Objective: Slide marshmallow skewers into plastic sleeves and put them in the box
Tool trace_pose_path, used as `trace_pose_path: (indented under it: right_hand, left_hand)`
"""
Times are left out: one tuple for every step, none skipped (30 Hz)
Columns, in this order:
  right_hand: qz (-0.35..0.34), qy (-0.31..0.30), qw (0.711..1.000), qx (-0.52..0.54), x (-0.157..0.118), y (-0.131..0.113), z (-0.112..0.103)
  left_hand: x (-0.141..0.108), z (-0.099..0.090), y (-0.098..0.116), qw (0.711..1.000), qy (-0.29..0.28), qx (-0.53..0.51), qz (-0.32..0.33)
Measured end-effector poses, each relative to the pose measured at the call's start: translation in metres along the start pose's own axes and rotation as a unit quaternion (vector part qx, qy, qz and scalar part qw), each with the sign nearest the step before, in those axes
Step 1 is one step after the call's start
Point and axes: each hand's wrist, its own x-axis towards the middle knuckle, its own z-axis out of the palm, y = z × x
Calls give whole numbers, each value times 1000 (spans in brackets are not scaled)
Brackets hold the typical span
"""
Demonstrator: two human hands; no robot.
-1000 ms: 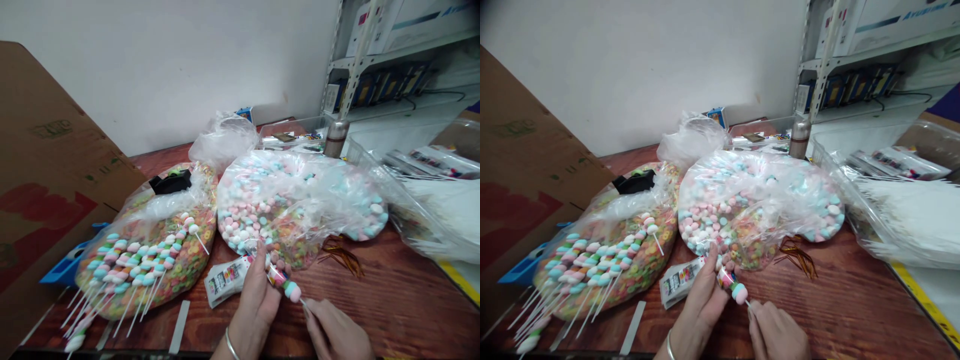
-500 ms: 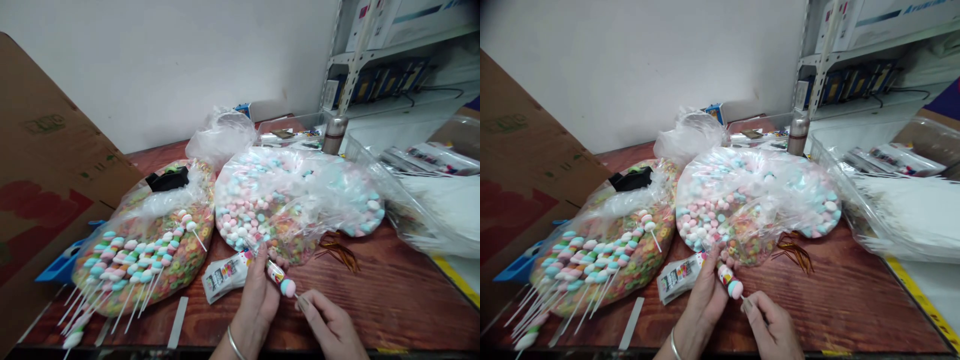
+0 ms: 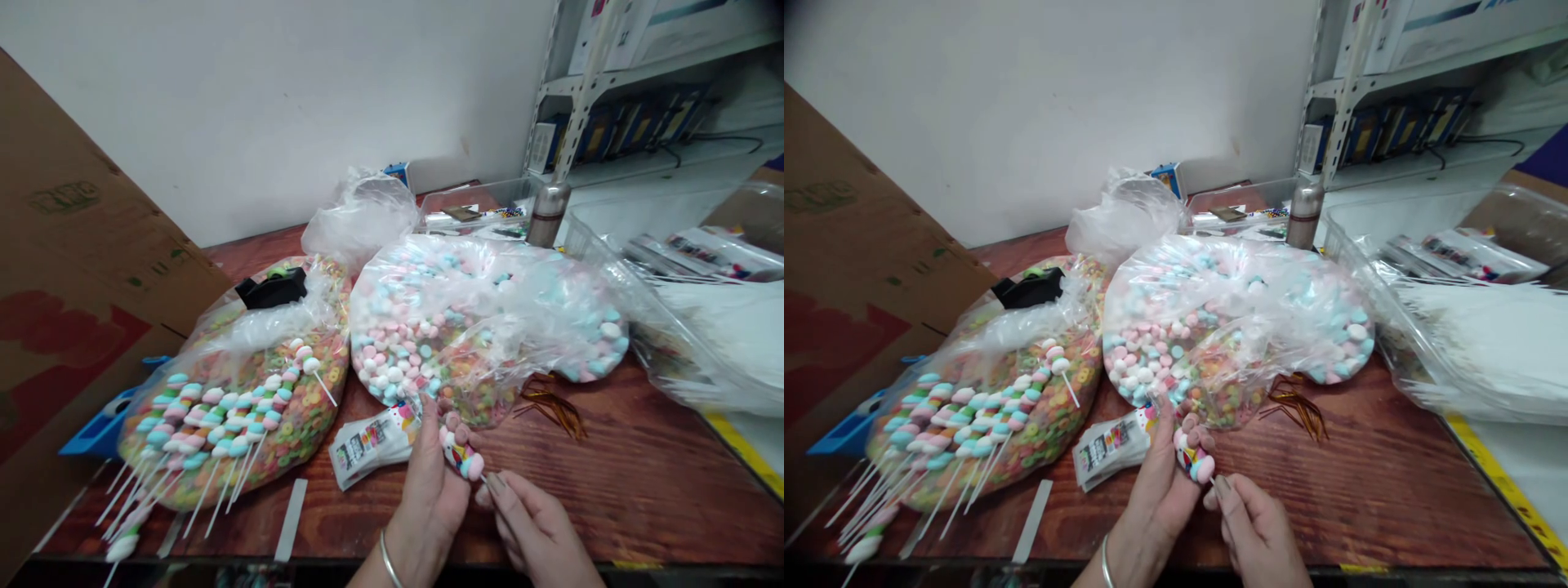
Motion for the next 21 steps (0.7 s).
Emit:
trace_pose_path:
  right_hand:
    - [-36,19,997,-60,-2,-1,-1]
    - [-76,41,989,-120,-5,-2,-3]
    - [-113,60,976,-174,-7,-2,-5]
    - [-142,75,963,-216,-9,-1,-6]
    - [-163,88,951,-247,-11,0,-8]
    - [-181,101,940,-271,-12,3,-10]
    - [-200,107,929,-293,-12,5,-11]
    - [-222,107,917,-314,-12,8,-13]
    - [-251,109,902,-333,-11,10,-14]
    - [-284,109,887,-349,-10,12,-15]
    - [-315,109,873,-356,-10,13,-16]
    - [-332,107,869,-350,-9,12,-16]
    - [-324,98,881,-331,-9,11,-16]
    - [-286,84,909,-292,-9,9,-15]
    - [-217,53,947,-231,-10,7,-13]
    - [-128,10,980,-152,-11,5,-11]
    - [-40,-38,996,-66,-12,3,-9]
    - [35,-83,996,12,-12,2,-7]
    - [82,-116,987,68,-13,1,-6]
    - [99,-129,983,90,-13,2,-5]
    - [83,-123,987,69,-12,3,-6]
  left_hand:
    - [1,0,1,1000,-2,-5,11]
    - [1,0,2,1000,-4,-10,22]
    - [2,0,4,999,-4,-15,31]
    - [3,0,6,999,-3,-19,36]
    - [3,0,7,999,0,-19,38]
    - [4,0,8,999,4,-16,38]
    - [4,0,8,999,8,-12,38]
    - [4,1,8,999,10,-9,42]
    - [3,1,8,999,11,-6,45]
    - [3,2,8,999,14,-3,46]
    - [3,3,8,999,15,-1,45]
    - [2,3,8,999,15,-2,45]
    - [2,4,8,999,13,-5,46]
    - [1,4,9,999,7,-6,51]
    - [0,5,9,998,-4,-5,59]
    - [-1,5,9,997,-18,-3,70]
    - [-2,5,9,997,-32,3,77]
    - [-3,5,9,996,-44,12,80]
    - [-4,5,9,995,-52,21,80]
    - [-4,5,9,995,-57,30,79]
    - [-5,5,8,995,-57,37,79]
